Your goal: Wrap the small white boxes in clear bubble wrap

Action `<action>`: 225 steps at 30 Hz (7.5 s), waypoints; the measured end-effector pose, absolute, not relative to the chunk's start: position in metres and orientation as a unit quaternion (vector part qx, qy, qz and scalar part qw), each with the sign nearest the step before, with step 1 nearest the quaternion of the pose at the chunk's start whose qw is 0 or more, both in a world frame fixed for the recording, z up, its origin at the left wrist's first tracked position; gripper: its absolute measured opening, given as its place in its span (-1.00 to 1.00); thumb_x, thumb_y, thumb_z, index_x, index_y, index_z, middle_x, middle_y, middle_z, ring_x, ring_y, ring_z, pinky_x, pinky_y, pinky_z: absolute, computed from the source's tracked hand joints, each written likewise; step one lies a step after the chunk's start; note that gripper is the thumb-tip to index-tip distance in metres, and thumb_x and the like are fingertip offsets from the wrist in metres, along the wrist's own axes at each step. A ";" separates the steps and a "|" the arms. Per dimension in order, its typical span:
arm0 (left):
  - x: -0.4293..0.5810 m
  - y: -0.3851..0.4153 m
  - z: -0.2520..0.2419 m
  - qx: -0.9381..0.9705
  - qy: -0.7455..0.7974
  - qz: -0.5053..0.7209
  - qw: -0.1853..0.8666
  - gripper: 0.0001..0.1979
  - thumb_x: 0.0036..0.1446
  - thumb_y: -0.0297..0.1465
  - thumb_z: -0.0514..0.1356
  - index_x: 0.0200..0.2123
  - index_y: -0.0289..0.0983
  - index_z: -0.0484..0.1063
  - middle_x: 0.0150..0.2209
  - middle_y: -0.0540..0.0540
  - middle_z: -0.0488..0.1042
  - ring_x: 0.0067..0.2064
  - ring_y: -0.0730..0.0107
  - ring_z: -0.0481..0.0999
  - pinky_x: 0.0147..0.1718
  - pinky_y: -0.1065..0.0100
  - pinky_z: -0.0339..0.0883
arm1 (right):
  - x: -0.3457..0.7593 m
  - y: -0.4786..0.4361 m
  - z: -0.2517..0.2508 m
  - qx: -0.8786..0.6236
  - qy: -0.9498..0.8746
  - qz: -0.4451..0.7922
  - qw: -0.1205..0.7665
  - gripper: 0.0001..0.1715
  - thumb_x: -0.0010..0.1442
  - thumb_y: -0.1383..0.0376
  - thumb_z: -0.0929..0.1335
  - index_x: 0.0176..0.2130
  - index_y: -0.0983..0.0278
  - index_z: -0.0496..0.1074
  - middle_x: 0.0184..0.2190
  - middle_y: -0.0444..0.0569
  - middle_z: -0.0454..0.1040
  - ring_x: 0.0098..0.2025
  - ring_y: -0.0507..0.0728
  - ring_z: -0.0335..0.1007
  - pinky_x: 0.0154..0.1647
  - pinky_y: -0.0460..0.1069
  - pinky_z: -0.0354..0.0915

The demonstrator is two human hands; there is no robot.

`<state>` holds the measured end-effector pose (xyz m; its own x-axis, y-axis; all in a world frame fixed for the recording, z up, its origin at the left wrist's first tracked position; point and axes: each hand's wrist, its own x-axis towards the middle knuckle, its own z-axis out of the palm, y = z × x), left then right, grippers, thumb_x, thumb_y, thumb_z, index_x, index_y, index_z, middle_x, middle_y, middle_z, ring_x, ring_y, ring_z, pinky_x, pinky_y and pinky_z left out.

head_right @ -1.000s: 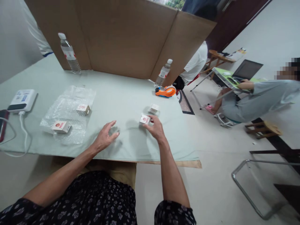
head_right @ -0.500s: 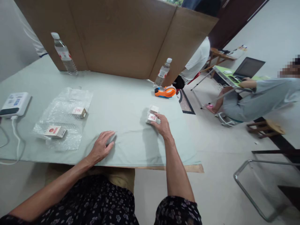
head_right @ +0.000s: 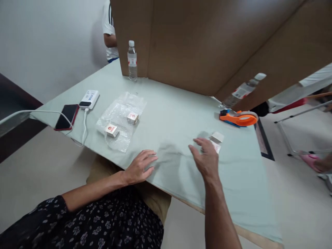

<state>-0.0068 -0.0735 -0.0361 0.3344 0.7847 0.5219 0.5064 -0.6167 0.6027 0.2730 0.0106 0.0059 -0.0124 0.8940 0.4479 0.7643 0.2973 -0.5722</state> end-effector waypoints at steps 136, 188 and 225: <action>-0.073 -0.058 -0.016 0.858 0.422 0.254 0.148 -0.93 0.13 -0.53 0.20 -0.33 -0.26 0.40 -0.24 -0.09 0.48 -0.10 0.23 0.41 0.00 0.15 0.26 | 0.146 -0.004 -0.016 -0.524 -0.809 0.188 0.188 -0.54 0.11 0.26 0.40 0.03 0.22 0.42 -0.03 0.10 0.53 0.01 0.29 0.44 0.02 0.18 0.31; -0.050 0.022 -0.007 0.643 0.542 0.317 0.437 -0.89 -0.06 -0.37 0.23 -0.51 -0.29 0.39 -0.54 0.07 0.36 -0.45 0.48 0.31 -0.44 0.43 0.16 | 0.133 -0.031 0.002 -0.447 -0.883 -0.002 0.145 -0.74 0.32 0.34 0.26 -0.01 0.25 0.41 -0.06 0.08 0.50 -0.05 0.23 0.32 -0.01 0.13 0.18; -0.035 0.017 0.012 0.409 0.588 0.364 0.595 -0.88 -0.17 -0.52 0.17 -0.49 -0.27 0.27 -0.70 0.13 0.28 -0.68 0.52 0.30 -0.67 0.47 0.25 | 0.129 -0.009 0.018 -0.402 -0.913 -0.026 0.069 -0.81 0.23 0.26 0.37 -0.13 0.24 0.42 -0.22 0.06 0.49 -0.16 0.22 0.25 -0.19 0.10 -0.01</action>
